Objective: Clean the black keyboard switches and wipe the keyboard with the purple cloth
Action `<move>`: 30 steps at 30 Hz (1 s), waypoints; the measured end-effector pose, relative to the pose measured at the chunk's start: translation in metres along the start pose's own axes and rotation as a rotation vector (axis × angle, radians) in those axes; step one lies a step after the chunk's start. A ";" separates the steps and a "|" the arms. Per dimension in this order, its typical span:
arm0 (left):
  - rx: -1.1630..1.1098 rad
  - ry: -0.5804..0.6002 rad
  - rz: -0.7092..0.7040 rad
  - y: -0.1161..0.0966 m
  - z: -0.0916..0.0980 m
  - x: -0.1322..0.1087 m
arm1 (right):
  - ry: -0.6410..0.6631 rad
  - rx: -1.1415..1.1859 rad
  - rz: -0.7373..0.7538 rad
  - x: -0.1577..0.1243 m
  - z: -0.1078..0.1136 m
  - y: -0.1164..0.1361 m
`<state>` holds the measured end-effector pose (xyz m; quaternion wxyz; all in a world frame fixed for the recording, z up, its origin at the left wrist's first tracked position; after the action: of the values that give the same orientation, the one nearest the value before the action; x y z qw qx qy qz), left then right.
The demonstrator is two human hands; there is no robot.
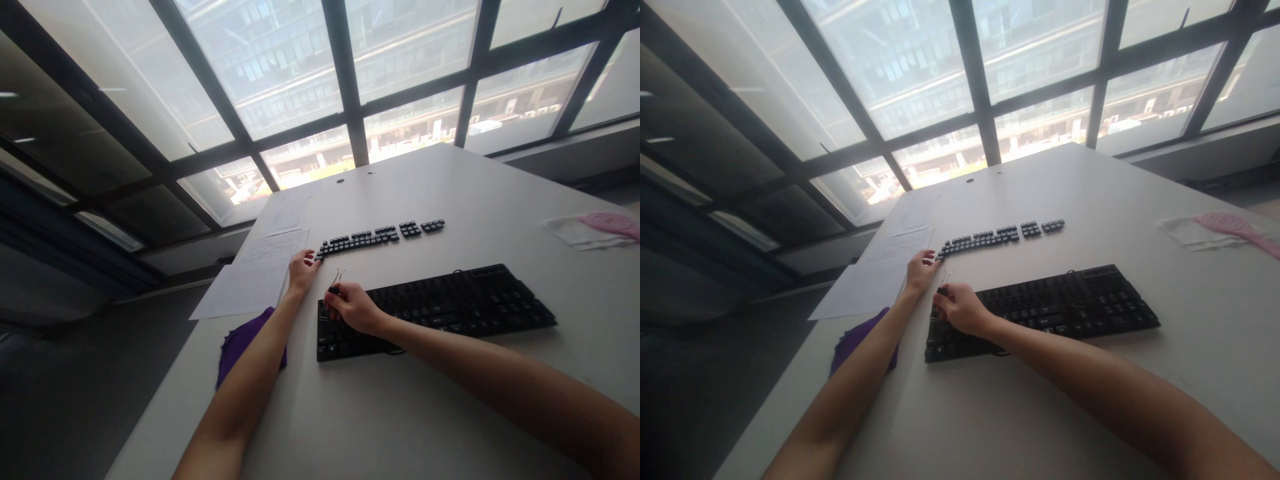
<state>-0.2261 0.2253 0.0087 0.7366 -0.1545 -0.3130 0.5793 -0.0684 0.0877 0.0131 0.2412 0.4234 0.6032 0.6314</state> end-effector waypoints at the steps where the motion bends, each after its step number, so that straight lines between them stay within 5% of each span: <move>1: -0.004 0.003 0.005 0.001 0.000 0.000 | -0.003 0.001 0.000 0.000 0.000 0.000; 30: 0.025 0.019 0.034 -0.004 -0.002 0.000 | -0.004 -0.026 0.017 -0.002 0.000 0.004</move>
<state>-0.2214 0.2240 0.0095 0.7315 -0.1560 -0.2961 0.5941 -0.0663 0.0858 0.0161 0.2427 0.4266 0.5907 0.6405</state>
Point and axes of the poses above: each hand's wrist, its own x-axis towards the middle knuckle, its own z-axis out of the back of the hand, y = z × x, the point moved 8 cm from there along x, towards the middle knuckle, and after that the axes turned 12 degrees about y, right-handed, at the moved point
